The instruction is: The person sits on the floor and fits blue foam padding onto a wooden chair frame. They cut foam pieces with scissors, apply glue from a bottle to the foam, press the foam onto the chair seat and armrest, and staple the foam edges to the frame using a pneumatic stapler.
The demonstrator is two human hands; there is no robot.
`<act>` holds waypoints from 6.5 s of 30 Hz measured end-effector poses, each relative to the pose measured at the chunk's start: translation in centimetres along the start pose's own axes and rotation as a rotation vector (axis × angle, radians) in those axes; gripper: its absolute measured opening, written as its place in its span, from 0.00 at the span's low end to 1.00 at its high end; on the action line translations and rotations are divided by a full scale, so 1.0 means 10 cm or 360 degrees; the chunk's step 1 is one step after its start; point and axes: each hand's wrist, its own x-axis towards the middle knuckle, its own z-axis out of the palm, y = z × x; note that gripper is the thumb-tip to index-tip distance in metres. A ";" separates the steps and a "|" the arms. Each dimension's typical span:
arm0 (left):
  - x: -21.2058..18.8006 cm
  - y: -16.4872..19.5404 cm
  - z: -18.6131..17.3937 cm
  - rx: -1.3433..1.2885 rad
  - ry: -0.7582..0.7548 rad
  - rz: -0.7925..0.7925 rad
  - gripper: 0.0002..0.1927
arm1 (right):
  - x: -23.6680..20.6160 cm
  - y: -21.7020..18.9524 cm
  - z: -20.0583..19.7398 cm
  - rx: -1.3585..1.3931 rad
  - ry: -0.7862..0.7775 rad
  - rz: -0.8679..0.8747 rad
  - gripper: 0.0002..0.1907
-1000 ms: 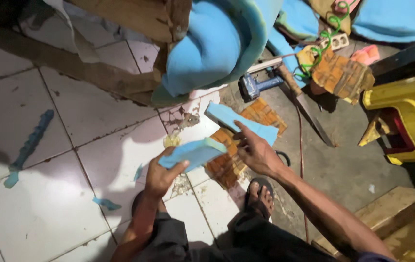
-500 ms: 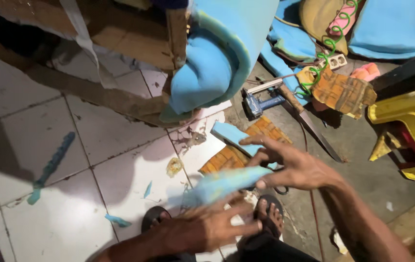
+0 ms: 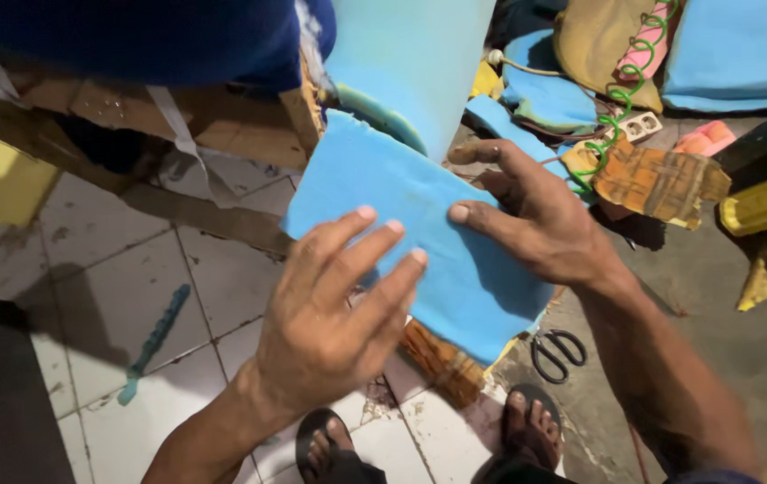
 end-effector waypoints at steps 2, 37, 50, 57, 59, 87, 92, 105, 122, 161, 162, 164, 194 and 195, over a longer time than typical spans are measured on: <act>0.07 -0.05 0.04 0.0082 0.0004 -0.0061 0.16 | 0.04 0.04 0.04 0.0007 0.0044 -0.0153 0.26; 0.14 -0.75 0.79 0.0468 0.0185 -0.0273 0.16 | 0.11 0.39 0.79 0.0637 0.0446 -0.0375 0.28; 0.28 -0.60 0.78 0.0722 0.0023 -0.0423 0.17 | 0.24 0.65 0.56 0.0020 0.0514 -0.0278 0.27; 0.27 -0.60 0.85 0.0783 0.0074 -0.0434 0.18 | 0.23 0.25 0.21 -0.0703 0.0916 -0.0800 0.25; 0.26 -0.64 0.90 0.0757 0.0189 -0.0388 0.16 | 0.36 0.07 0.19 -0.0480 0.0794 -0.0918 0.24; 0.26 -0.60 1.04 0.0906 0.0619 -0.0452 0.16 | 1.10 -0.06 0.43 0.0156 0.0433 -0.0516 0.27; 0.29 -0.54 0.91 0.0859 0.0505 -0.0407 0.19 | 0.98 0.25 0.16 0.0710 0.0503 -0.0489 0.23; 0.21 -0.69 0.82 0.0775 0.0006 0.0051 0.19 | 0.73 0.49 0.10 0.0275 0.0447 -0.0455 0.26; 0.14 -0.67 0.76 0.0587 -0.0084 0.0020 0.18 | 0.76 0.68 0.15 0.0079 0.0665 -0.0915 0.27; 0.75 -0.49 0.61 0.0758 -0.1071 0.0252 0.19 | 0.02 1.30 1.35 0.0999 0.0857 -0.0304 0.30; 0.74 -0.49 0.62 0.0732 -0.1063 0.0225 0.18 | 0.05 1.33 1.36 0.0948 0.0903 -0.0369 0.30; 0.72 -0.49 0.63 0.0787 -0.1026 0.0252 0.18 | 0.07 1.38 1.38 0.0869 0.0965 -0.0462 0.29; 0.38 -0.70 0.60 0.1325 -0.1294 0.0615 0.35 | 0.13 1.62 1.49 0.0499 0.1118 -0.0675 0.37; 0.36 -0.72 0.60 0.1343 -0.1279 0.0636 0.34 | 0.15 1.64 1.50 0.0560 0.1102 -0.0617 0.36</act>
